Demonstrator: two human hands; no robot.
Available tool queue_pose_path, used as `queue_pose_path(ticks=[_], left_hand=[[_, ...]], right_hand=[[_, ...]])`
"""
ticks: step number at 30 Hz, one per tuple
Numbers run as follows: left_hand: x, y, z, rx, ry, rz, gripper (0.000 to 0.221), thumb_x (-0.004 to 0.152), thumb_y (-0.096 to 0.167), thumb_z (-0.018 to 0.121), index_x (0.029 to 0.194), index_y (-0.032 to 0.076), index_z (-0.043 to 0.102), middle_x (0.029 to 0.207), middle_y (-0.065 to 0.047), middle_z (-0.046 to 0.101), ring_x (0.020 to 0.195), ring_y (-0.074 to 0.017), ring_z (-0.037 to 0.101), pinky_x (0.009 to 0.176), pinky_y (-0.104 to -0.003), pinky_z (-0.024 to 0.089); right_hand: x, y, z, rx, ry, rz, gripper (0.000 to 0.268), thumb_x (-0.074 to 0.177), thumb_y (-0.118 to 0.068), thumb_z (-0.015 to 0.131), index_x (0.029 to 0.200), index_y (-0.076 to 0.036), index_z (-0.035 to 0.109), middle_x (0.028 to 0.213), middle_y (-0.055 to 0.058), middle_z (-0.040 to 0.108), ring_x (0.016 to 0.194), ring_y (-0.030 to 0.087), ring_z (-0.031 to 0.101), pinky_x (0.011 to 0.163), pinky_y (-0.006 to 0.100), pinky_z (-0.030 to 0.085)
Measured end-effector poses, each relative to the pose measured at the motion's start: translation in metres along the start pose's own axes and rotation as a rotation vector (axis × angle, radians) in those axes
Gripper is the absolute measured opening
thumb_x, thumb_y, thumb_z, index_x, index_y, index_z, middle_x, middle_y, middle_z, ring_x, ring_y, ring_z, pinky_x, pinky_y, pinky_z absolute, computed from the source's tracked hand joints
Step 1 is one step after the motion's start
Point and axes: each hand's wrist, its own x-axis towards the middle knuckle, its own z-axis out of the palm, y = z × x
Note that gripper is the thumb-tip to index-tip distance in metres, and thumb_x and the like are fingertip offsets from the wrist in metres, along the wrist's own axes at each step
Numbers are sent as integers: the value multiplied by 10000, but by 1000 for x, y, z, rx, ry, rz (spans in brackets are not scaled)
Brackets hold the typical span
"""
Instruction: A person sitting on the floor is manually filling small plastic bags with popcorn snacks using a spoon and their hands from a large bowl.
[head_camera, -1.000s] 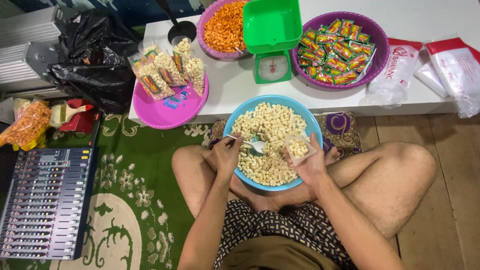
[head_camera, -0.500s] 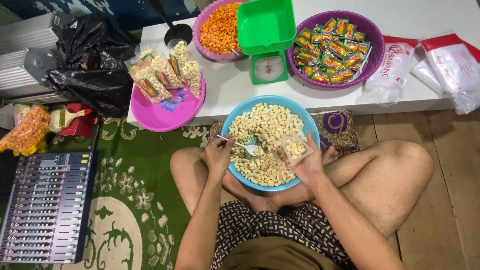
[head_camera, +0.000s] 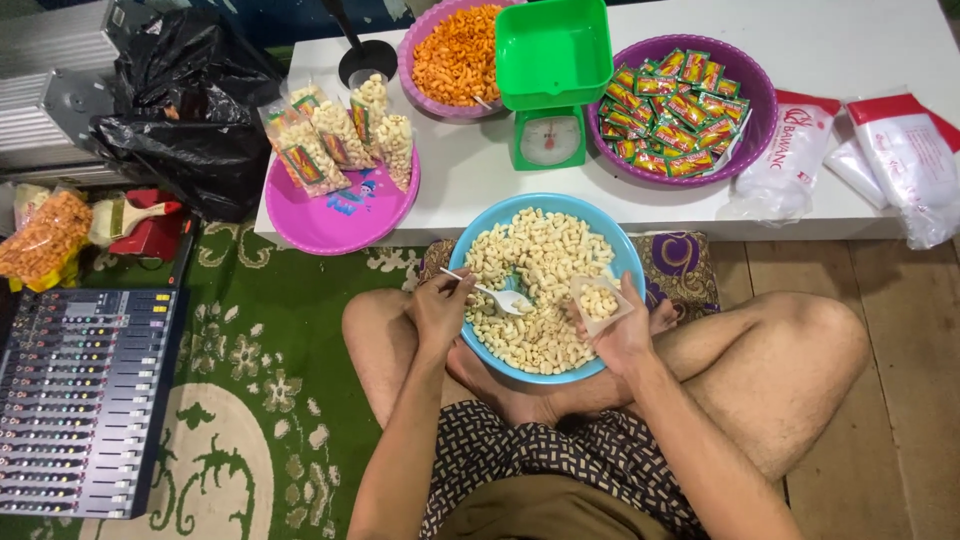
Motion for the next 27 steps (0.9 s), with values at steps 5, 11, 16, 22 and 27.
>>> queue_pose_path(ticks=[5,11,16,22,27], left_hand=[[-4,8,0,-155,19,-8,245,903,43,773,1130,-50,764,897,-251,762,713,-244,765,635,-331,661],[-24,51,19,-271,12,101,251,903,-2,780,1144,-69,754,951,-255,745,774,-230,739,658,-316,661],[-62,100,53,-173,-83,303,149,883,16,805,1023,-32,793,875,-210,747,664,-209,737,573,-314,638],[-72,112,75,36,-212,706,172,829,107,881,991,142,833,870,-18,798,760,-130,768,590,-196,624],[-74,132,71,81,-496,857,151,860,-1,823,1001,53,806,890,-130,776,763,-285,753,648,-339,627]], right_hand=[[3,0,0,3,3,15,769,1006,-691,407,1212,23,602,848,259,683,530,353,600,474,404,464],[8,2,-6,-35,-11,-3,796,1003,-711,402,1238,24,599,863,248,686,562,330,624,464,397,481],[-5,2,8,7,35,-25,786,982,-703,454,1220,30,606,867,223,683,554,315,620,461,400,501],[-3,0,7,-32,-38,-13,781,1007,-702,385,1195,12,640,809,236,697,527,341,646,413,398,507],[-23,-6,23,139,-99,-67,723,1011,-614,470,1232,63,593,936,193,707,667,299,699,538,450,613]])
